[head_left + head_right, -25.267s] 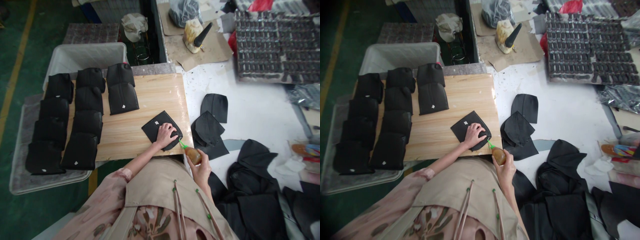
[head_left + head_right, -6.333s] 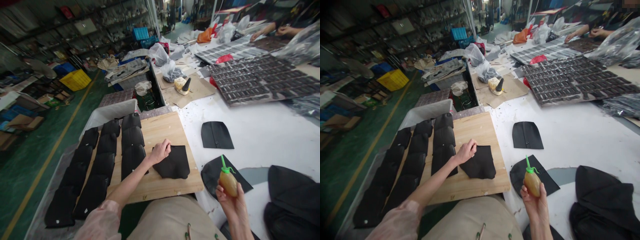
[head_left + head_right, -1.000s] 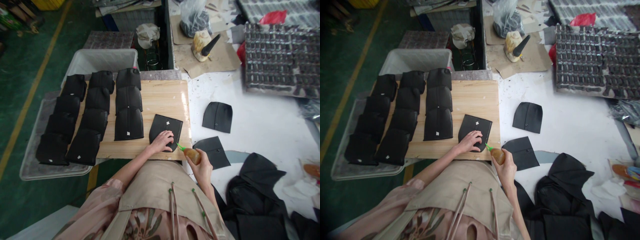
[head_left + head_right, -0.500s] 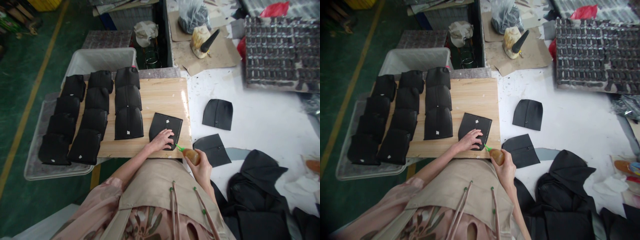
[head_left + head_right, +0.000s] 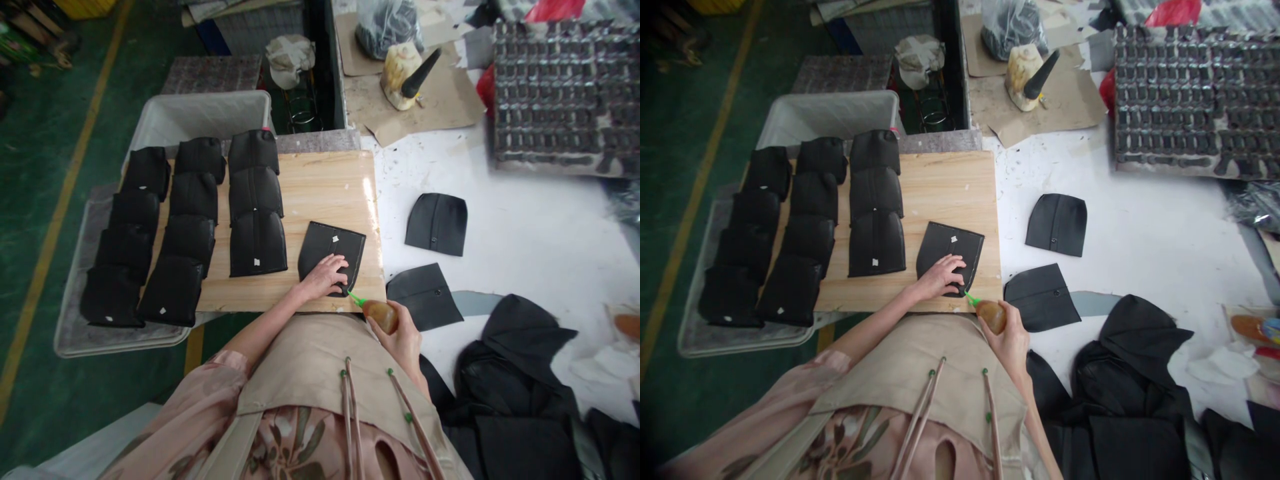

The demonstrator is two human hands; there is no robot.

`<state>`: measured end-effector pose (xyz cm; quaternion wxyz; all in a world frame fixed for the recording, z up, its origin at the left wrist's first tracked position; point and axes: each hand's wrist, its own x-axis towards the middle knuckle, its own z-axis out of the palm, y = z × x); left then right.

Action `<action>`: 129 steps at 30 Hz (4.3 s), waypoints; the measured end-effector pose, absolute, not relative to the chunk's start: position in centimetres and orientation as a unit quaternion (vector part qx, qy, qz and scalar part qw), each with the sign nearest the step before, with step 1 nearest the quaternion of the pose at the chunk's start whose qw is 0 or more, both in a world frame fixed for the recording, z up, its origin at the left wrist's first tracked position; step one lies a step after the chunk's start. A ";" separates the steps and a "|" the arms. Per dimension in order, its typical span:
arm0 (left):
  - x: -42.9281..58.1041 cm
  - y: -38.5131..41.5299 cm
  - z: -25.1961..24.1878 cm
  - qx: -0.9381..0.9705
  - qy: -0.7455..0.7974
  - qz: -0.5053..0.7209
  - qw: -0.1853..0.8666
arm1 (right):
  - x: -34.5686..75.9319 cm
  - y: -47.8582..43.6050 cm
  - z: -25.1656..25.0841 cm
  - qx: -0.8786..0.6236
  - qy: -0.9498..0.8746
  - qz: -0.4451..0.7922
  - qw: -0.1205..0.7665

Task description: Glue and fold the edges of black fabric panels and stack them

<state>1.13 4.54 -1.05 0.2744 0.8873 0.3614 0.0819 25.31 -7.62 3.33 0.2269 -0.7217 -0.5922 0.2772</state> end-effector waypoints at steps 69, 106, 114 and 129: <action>5.2 6.6 -1.6 0.806 0.530 0.113 0.236 | 26.4 -7.2 1.8 -0.734 -0.327 0.395 0.446; 5.5 6.4 -1.1 0.804 0.546 0.094 0.215 | 25.0 -7.2 0.9 -0.740 -0.578 0.143 0.315; 5.5 6.3 -1.2 0.804 0.547 0.099 0.211 | 25.5 -6.9 0.7 -0.739 -0.571 0.147 0.325; 5.8 6.6 -0.6 0.798 0.556 0.078 0.218 | 25.3 -7.6 1.0 -0.722 -0.589 0.186 0.313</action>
